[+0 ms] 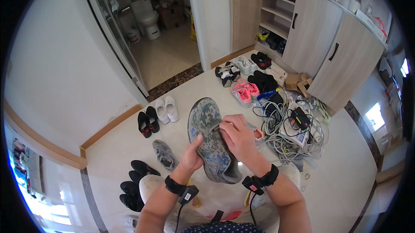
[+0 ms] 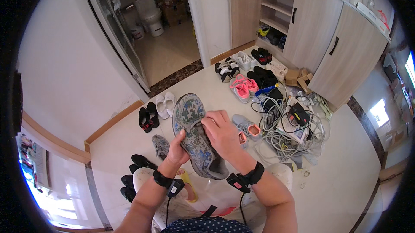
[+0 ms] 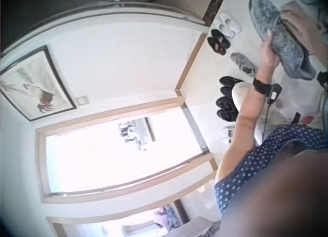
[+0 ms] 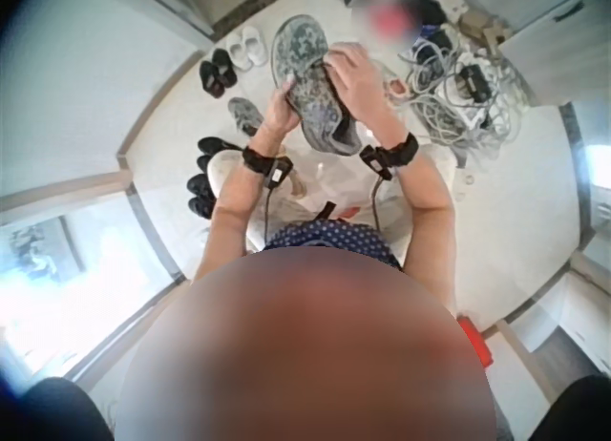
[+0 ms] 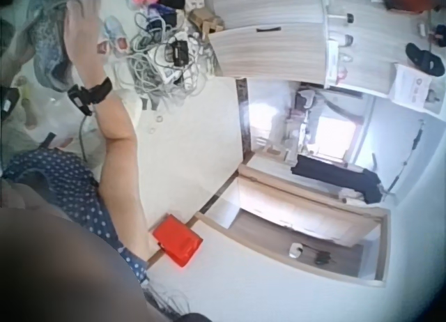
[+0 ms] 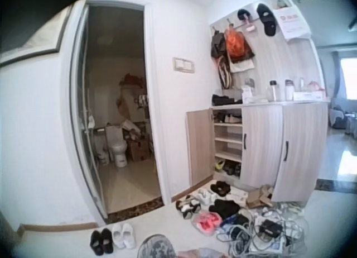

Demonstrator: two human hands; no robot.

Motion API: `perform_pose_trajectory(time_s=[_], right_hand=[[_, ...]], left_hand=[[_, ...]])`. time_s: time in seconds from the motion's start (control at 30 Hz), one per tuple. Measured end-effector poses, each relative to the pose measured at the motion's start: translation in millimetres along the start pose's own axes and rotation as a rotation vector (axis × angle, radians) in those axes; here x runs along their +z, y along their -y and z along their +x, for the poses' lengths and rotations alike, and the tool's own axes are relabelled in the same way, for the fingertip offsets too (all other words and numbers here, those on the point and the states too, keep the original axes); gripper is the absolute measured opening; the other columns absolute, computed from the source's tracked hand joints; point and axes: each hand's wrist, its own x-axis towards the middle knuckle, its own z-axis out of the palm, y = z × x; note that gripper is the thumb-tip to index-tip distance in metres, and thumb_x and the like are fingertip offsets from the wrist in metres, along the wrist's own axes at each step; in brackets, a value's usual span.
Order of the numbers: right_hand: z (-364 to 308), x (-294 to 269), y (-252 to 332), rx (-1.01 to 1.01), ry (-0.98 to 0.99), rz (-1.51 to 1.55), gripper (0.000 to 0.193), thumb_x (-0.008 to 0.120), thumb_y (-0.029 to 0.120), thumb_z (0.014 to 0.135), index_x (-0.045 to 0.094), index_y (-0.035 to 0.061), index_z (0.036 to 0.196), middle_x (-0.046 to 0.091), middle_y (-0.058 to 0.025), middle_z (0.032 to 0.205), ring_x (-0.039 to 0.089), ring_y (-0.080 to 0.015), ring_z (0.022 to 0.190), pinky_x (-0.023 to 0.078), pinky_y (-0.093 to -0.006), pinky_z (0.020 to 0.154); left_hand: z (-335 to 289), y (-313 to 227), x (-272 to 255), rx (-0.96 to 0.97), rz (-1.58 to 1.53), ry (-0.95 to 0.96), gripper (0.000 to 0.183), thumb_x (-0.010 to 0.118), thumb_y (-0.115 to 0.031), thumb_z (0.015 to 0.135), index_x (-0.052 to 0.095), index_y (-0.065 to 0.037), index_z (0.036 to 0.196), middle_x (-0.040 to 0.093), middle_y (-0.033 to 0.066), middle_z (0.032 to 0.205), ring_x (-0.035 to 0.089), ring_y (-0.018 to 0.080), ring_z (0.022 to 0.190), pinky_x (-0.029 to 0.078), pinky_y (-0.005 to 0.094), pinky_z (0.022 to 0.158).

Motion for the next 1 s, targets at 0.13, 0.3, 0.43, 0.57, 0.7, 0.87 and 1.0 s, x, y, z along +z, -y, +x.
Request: perform_pose_trajectory(time_s=[0.13,0.3,0.43,0.57,0.7,0.87,1.0], right_hand=[[-2.0,-2.8,1.7,-0.155,0.034,0.025,0.020,0.067,0.000,0.073,0.060,0.0056,0.092,0.060,-0.0052,0.101,0.056,-0.0282,0.101,0.048,-0.0389,0.080],[0.6,-22.9,22.5,-0.177,0.028,0.308,0.022,0.069,-0.003,0.073,0.062,0.0060,0.092,0.068,-0.0048,0.105,0.060,-0.0267,0.096,0.048,-0.0348,0.079],[-0.3,-55.8,34.0,-0.178,0.049,0.446,0.025,0.067,-0.008,0.073,0.063,0.0054,0.093,0.071,-0.0068,0.099,0.063,-0.0266,0.087,0.050,-0.0328,0.072],[-5.9,-57.0,26.2,-0.151,0.078,0.441,0.023,0.067,-0.008,0.075,0.063,0.0046,0.093,0.070,-0.0085,0.095,0.063,-0.0251,0.079,0.048,-0.0310,0.069],[-12.0,-48.5,1.2,-0.125,0.175,0.253,0.027,0.069,-0.008,0.074,0.064,0.0040,0.098,0.068,-0.0093,0.094,0.063,-0.0249,0.078,0.049,-0.0293,0.067],[-20.9,-41.2,-6.7,-0.175,0.290,0.228,0.035,0.063,-0.005,0.073,0.064,0.0043,0.106,0.065,-0.0077,0.095,0.063,-0.0236,0.082,0.053,-0.0312,0.069],[-23.9,-38.8,-5.3,-0.213,0.341,0.220,0.040,0.062,-0.002,0.073,0.065,0.0064,0.112,0.064,-0.0061,0.094,0.062,-0.0221,0.083,0.053,-0.0304,0.069]], left_hand=[[3.4,-15.5,9.8,-0.020,-0.123,-0.061,0.052,0.044,-0.039,0.100,0.047,-0.001,0.135,0.057,0.0150,0.131,0.056,0.0293,0.118,0.042,0.0443,0.104],[11.2,-34.3,7.2,0.025,-0.236,-0.093,0.055,0.043,-0.041,0.098,0.047,0.000,0.134,0.058,0.0173,0.128,0.057,0.0329,0.115,0.044,0.0465,0.102],[10.5,-47.6,3.3,0.043,-0.261,-0.178,0.055,0.045,-0.043,0.097,0.049,-0.001,0.132,0.059,0.0173,0.126,0.059,0.0334,0.113,0.046,0.0471,0.099],[18.2,-47.5,-16.4,0.067,-0.303,-0.241,0.052,0.046,-0.044,0.097,0.054,-0.003,0.130,0.062,0.0151,0.122,0.061,0.0321,0.108,0.047,0.0459,0.097],[19.3,-48.6,-13.5,0.054,-0.340,-0.157,0.055,0.043,-0.045,0.098,0.050,-0.003,0.133,0.060,0.0163,0.125,0.059,0.0333,0.111,0.046,0.0486,0.099],[20.1,-49.5,-6.4,-0.028,-0.380,-0.079,0.067,0.036,-0.053,0.098,0.037,-0.004,0.144,0.049,0.0214,0.136,0.049,0.0449,0.122,0.042,0.0597,0.100],[24.9,-43.0,-20.2,-0.059,-0.394,-0.096,0.068,0.036,-0.054,0.098,0.037,-0.003,0.143,0.051,0.0247,0.133,0.051,0.0443,0.120,0.043,0.0587,0.099]])
